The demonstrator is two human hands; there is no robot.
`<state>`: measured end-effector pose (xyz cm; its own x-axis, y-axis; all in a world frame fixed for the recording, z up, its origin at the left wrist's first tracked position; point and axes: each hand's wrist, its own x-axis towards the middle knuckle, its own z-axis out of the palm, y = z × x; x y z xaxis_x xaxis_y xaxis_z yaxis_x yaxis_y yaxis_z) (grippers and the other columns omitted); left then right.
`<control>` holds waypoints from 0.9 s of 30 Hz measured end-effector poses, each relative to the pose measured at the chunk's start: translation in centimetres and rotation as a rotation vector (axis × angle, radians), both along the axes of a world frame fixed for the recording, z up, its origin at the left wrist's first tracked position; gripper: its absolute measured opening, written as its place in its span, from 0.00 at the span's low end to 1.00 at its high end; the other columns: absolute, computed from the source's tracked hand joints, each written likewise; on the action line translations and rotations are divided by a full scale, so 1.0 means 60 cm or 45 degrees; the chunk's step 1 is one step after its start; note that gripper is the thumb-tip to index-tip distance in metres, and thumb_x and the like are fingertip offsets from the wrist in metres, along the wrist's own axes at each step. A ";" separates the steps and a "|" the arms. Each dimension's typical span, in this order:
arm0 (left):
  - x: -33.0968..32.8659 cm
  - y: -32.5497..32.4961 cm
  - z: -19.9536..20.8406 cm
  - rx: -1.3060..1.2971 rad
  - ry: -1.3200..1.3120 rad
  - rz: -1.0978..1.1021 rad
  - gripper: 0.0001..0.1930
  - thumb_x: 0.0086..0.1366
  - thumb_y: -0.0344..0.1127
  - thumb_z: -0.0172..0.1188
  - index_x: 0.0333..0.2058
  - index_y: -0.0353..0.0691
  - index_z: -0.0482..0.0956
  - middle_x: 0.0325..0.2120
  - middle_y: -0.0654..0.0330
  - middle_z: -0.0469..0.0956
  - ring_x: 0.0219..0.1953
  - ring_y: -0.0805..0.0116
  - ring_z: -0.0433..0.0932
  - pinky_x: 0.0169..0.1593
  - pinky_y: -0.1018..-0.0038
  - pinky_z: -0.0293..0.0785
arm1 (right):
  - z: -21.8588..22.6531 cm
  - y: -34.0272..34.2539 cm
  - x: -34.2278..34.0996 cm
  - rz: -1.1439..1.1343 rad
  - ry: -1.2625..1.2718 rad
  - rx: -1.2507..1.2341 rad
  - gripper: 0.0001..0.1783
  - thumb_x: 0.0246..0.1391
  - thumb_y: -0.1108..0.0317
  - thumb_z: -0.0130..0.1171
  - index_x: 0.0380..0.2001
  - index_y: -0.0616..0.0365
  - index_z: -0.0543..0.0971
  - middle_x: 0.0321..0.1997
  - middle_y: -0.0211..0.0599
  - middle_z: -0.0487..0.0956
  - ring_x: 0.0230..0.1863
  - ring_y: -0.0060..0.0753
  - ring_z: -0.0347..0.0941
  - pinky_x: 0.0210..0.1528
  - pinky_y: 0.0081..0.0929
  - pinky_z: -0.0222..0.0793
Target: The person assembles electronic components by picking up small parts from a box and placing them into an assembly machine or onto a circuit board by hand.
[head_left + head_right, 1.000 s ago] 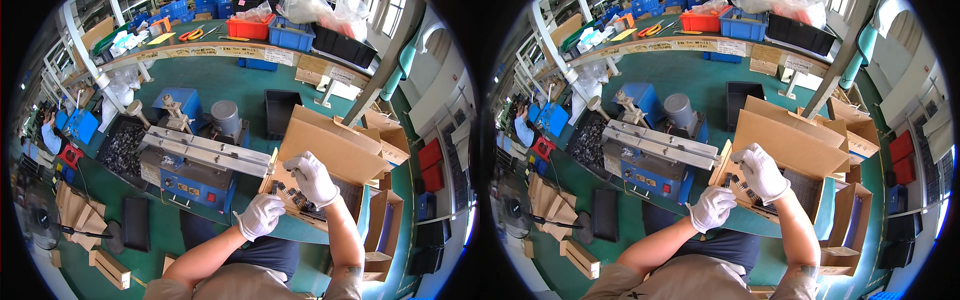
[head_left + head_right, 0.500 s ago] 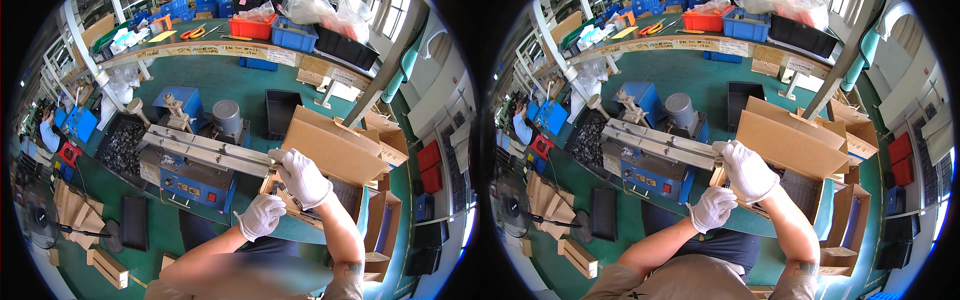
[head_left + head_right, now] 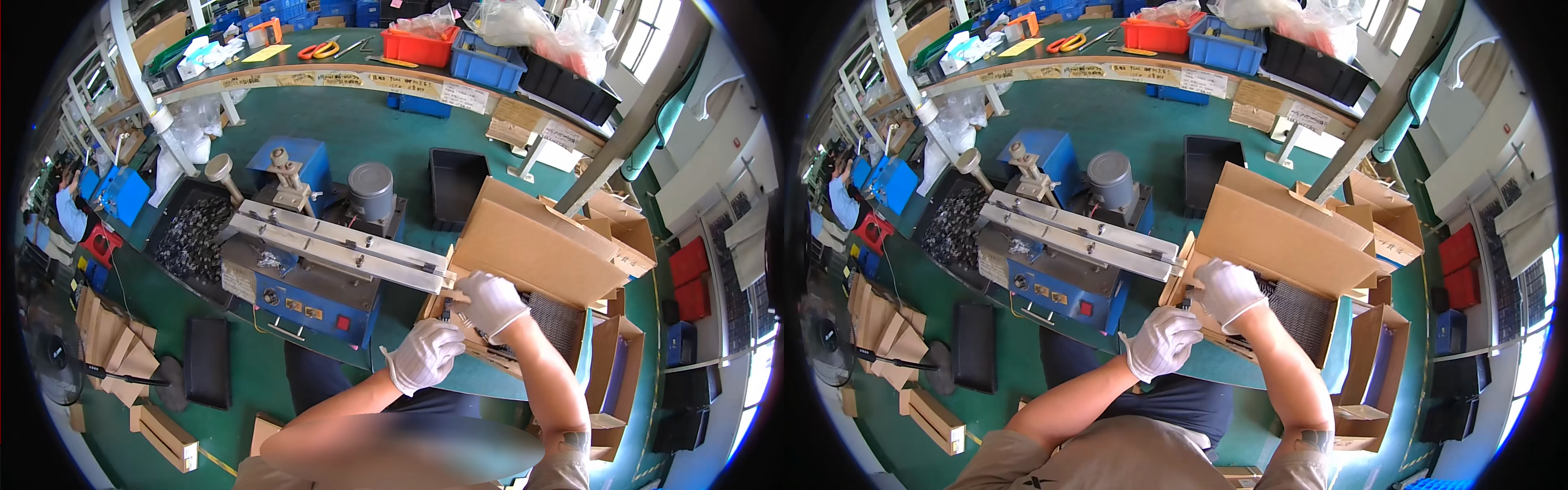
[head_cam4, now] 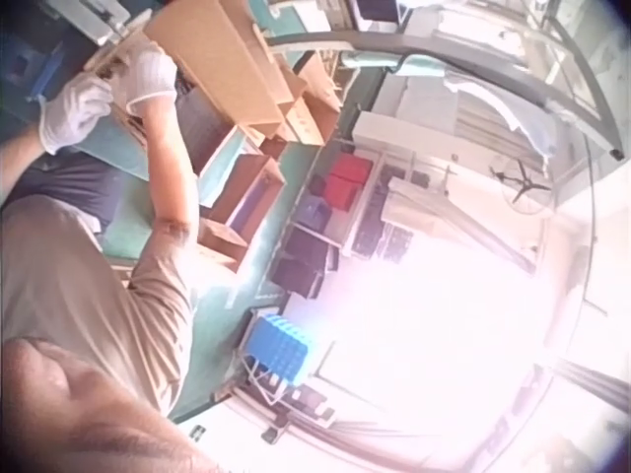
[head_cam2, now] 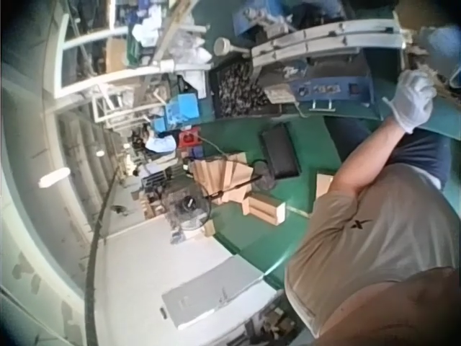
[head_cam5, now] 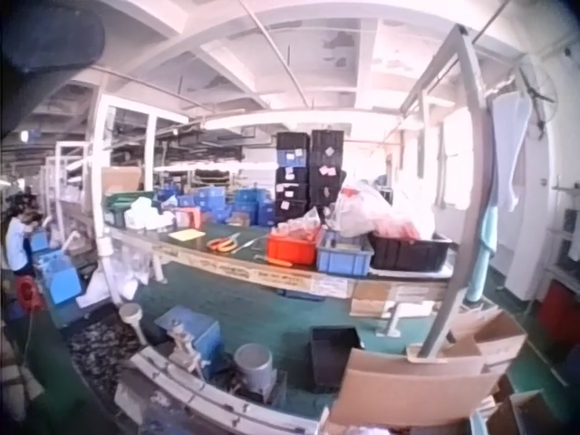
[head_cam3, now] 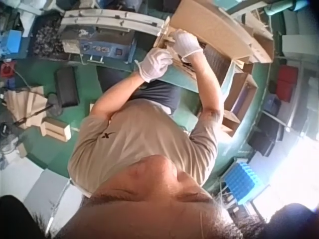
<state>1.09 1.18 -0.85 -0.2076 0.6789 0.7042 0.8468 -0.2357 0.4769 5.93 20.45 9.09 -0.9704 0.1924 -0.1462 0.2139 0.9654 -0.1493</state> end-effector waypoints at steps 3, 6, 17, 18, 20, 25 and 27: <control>-0.001 -0.002 0.004 0.001 -0.003 0.019 0.13 0.52 0.26 0.69 0.38 0.44 0.86 0.46 0.59 0.83 0.52 0.55 0.81 0.56 0.56 0.77 | -0.010 -0.028 -0.005 0.005 -0.026 0.028 0.23 0.58 0.50 0.70 0.45 0.60 0.85 0.42 0.55 0.84 0.46 0.60 0.83 0.49 0.50 0.79; -0.002 -0.003 0.007 0.005 -0.007 0.004 0.13 0.52 0.26 0.69 0.38 0.44 0.86 0.47 0.59 0.83 0.52 0.55 0.81 0.57 0.56 0.77 | -0.035 -0.020 -0.003 -0.034 0.031 -0.037 0.22 0.56 0.52 0.71 0.41 0.62 0.86 0.41 0.54 0.84 0.47 0.59 0.83 0.48 0.50 0.79; -0.007 -0.002 -0.004 0.035 -0.019 -0.067 0.15 0.53 0.28 0.69 0.41 0.42 0.85 0.49 0.57 0.82 0.55 0.53 0.80 0.57 0.54 0.77 | 0.032 0.019 0.026 -0.405 0.410 -0.711 0.14 0.56 0.66 0.73 0.40 0.64 0.84 0.33 0.46 0.85 0.33 0.39 0.82 0.42 0.34 0.78; -0.007 -0.003 -0.006 0.036 -0.029 -0.078 0.15 0.53 0.28 0.69 0.42 0.43 0.84 0.49 0.57 0.81 0.55 0.53 0.80 0.57 0.54 0.77 | 0.040 0.018 0.028 -0.464 0.465 -0.814 0.14 0.56 0.66 0.75 0.40 0.64 0.84 0.30 0.41 0.83 0.31 0.32 0.79 0.40 0.31 0.77; -0.009 -0.001 -0.011 0.045 -0.042 -0.097 0.15 0.54 0.29 0.69 0.42 0.43 0.84 0.49 0.57 0.81 0.55 0.52 0.80 0.58 0.53 0.77 | 0.071 0.013 0.035 -0.495 0.482 -0.756 0.14 0.56 0.66 0.75 0.39 0.63 0.83 0.29 0.40 0.82 0.31 0.30 0.78 0.39 0.30 0.77; -0.012 -0.004 -0.007 -0.017 0.017 -0.103 0.17 0.55 0.32 0.68 0.45 0.45 0.80 0.50 0.58 0.79 0.56 0.53 0.78 0.60 0.53 0.75 | 0.138 -0.021 0.028 -0.357 0.434 -0.656 0.13 0.56 0.65 0.76 0.36 0.61 0.82 0.27 0.38 0.79 0.28 0.31 0.74 0.36 0.32 0.74; -0.013 -0.004 -0.003 -0.013 0.001 -0.107 0.16 0.56 0.31 0.67 0.44 0.46 0.81 0.50 0.59 0.80 0.56 0.54 0.78 0.60 0.54 0.75 | 0.137 -0.026 0.022 -0.299 0.474 -0.646 0.13 0.56 0.65 0.76 0.36 0.61 0.82 0.27 0.39 0.79 0.28 0.32 0.75 0.36 0.32 0.74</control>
<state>0.28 0.94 -1.05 -0.1495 0.7011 0.6972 0.8245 -0.3008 0.4793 7.24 18.91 17.28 -0.9143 0.4002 0.0619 0.2563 0.6902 -0.6767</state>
